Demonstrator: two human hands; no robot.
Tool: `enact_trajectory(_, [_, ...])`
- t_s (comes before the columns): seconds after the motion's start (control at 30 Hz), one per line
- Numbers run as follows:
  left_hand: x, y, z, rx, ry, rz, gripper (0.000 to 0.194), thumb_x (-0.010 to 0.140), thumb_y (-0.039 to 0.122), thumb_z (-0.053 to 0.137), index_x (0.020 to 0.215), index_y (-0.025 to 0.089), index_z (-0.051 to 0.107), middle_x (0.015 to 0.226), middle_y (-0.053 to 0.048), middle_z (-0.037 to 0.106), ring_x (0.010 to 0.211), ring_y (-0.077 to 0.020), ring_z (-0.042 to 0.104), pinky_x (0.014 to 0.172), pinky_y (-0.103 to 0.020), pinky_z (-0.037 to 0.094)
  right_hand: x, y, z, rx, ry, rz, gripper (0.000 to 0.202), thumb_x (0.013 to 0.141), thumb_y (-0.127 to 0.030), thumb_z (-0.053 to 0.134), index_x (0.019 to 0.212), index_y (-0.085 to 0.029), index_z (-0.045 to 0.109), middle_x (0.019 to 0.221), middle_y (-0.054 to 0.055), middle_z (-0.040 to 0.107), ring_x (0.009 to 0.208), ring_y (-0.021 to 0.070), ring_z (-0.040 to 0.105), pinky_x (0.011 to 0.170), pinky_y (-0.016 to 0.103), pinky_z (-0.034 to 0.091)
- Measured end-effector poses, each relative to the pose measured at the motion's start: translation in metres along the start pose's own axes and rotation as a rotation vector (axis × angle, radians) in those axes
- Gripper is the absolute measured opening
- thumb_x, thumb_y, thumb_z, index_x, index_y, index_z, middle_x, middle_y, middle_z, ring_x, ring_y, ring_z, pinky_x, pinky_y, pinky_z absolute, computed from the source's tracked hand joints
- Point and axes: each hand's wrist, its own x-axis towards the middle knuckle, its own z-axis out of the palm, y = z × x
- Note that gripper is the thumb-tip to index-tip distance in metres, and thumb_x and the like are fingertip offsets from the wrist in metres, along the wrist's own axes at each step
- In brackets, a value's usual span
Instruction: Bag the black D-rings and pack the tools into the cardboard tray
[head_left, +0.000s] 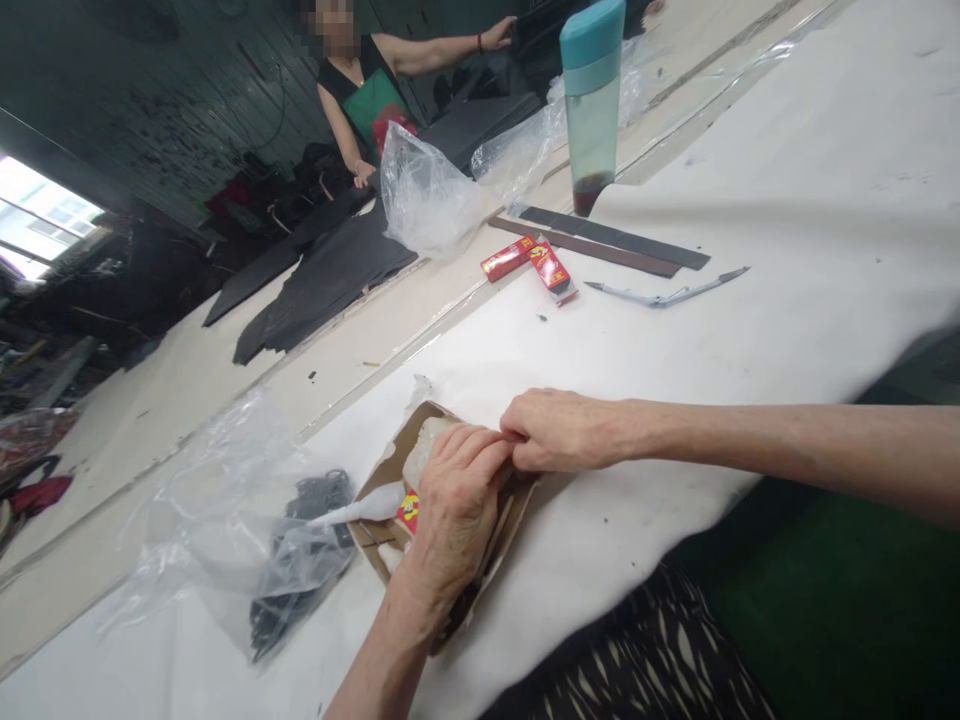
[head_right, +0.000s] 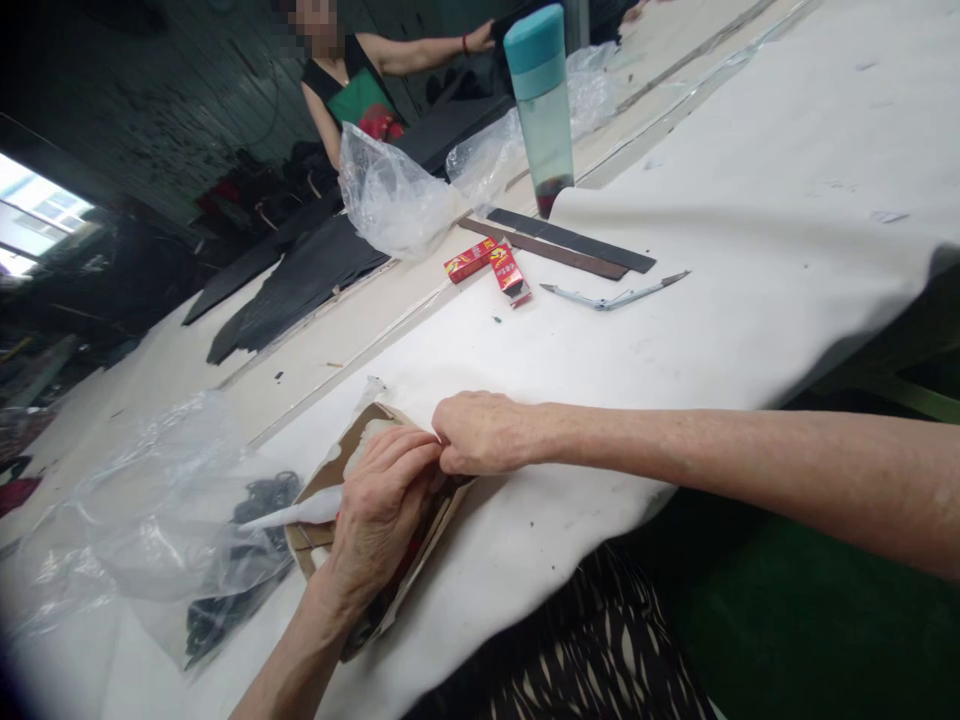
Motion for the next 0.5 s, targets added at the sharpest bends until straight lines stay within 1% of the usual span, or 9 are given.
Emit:
enact_trajectory(0.07, [0.0,0.0,0.001,0.003,0.002,-0.004,0.013,0.09,0.014,0.048,0.087,0.016,0.06,0.088,-0.005,0.067,0.083,-0.0175,0.059,0.078,-0.034,0.046,0.0,-0.004,0.001,-0.078,0.032,-0.02,0.026,0.07,-0.021,0.048,0.081,-0.011,0.068,0.074,0.01,0.066,0.06,0.016,0.053,0.049,0.025,0.032])
enact_trajectory(0.13, [0.0,-0.001,0.001,0.0,-0.001,-0.013,0.013,0.09,0.014,0.048,0.087,0.016,0.06,0.087,-0.005,0.067,0.082,-0.0175,0.058,0.078,-0.033,0.046,0.002,-0.004,0.001,-0.074,0.024,-0.011,0.025,0.069,-0.021,0.048,0.08,-0.011,0.068,0.072,0.01,0.066,0.059,0.016,0.053,0.049,0.024,0.032])
enact_trajectory(0.2, [-0.001,-0.002,0.002,-0.007,-0.015,-0.035,0.013,0.089,0.013,0.048,0.085,0.016,0.06,0.085,-0.004,0.066,0.081,-0.0176,0.058,0.077,-0.034,0.046,0.006,0.001,-0.001,0.034,-0.019,0.011,0.022,0.067,-0.02,0.05,0.079,-0.013,0.068,0.069,0.006,0.065,0.059,0.0147,0.053,0.048,0.023,0.032])
enact_trajectory(0.27, [-0.003,-0.002,0.001,-0.019,-0.035,-0.051,0.014,0.088,0.011,0.048,0.083,0.016,0.06,0.082,-0.004,0.065,0.079,-0.0174,0.056,0.076,-0.034,0.046,0.009,0.011,-0.004,0.149,-0.021,0.066,0.019,0.065,-0.018,0.051,0.075,-0.014,0.067,0.066,0.003,0.063,0.059,0.0132,0.052,0.048,0.022,0.032])
enact_trajectory(0.33, [-0.006,-0.002,0.0,-0.039,-0.041,-0.046,0.016,0.088,0.009,0.047,0.08,0.016,0.059,0.081,-0.004,0.065,0.078,-0.017,0.056,0.075,-0.033,0.046,0.01,0.024,-0.009,0.204,0.046,0.126,0.017,0.065,-0.016,0.05,0.072,-0.013,0.065,0.066,0.002,0.062,0.06,0.0123,0.051,0.049,0.021,0.031])
enact_trajectory(0.4, [-0.008,-0.002,-0.001,-0.057,-0.032,-0.042,0.016,0.087,0.008,0.047,0.08,0.016,0.059,0.081,-0.004,0.065,0.079,-0.017,0.056,0.075,-0.033,0.046,0.007,0.035,-0.013,0.254,0.126,0.138,0.015,0.065,-0.016,0.049,0.07,-0.013,0.063,0.066,0.001,0.061,0.06,0.0116,0.05,0.05,0.021,0.031])
enact_trajectory(0.47, [-0.01,-0.001,-0.001,-0.063,-0.015,-0.048,0.015,0.087,0.008,0.047,0.082,0.016,0.059,0.083,-0.004,0.065,0.081,-0.0173,0.056,0.076,-0.034,0.046,0.001,0.043,-0.016,0.346,0.139,0.101,0.014,0.066,-0.018,0.05,0.07,-0.014,0.063,0.065,0.0,0.06,0.06,0.0109,0.049,0.051,0.021,0.032])
enact_trajectory(0.5, [-0.009,-0.001,-0.001,-0.065,-0.01,-0.054,0.015,0.087,0.009,0.047,0.083,0.016,0.059,0.084,-0.004,0.065,0.081,-0.0174,0.057,0.076,-0.034,0.047,-0.002,0.044,-0.016,0.394,0.122,0.082,0.013,0.066,-0.019,0.051,0.069,-0.014,0.063,0.063,-0.001,0.059,0.058,0.0104,0.047,0.051,0.021,0.031])
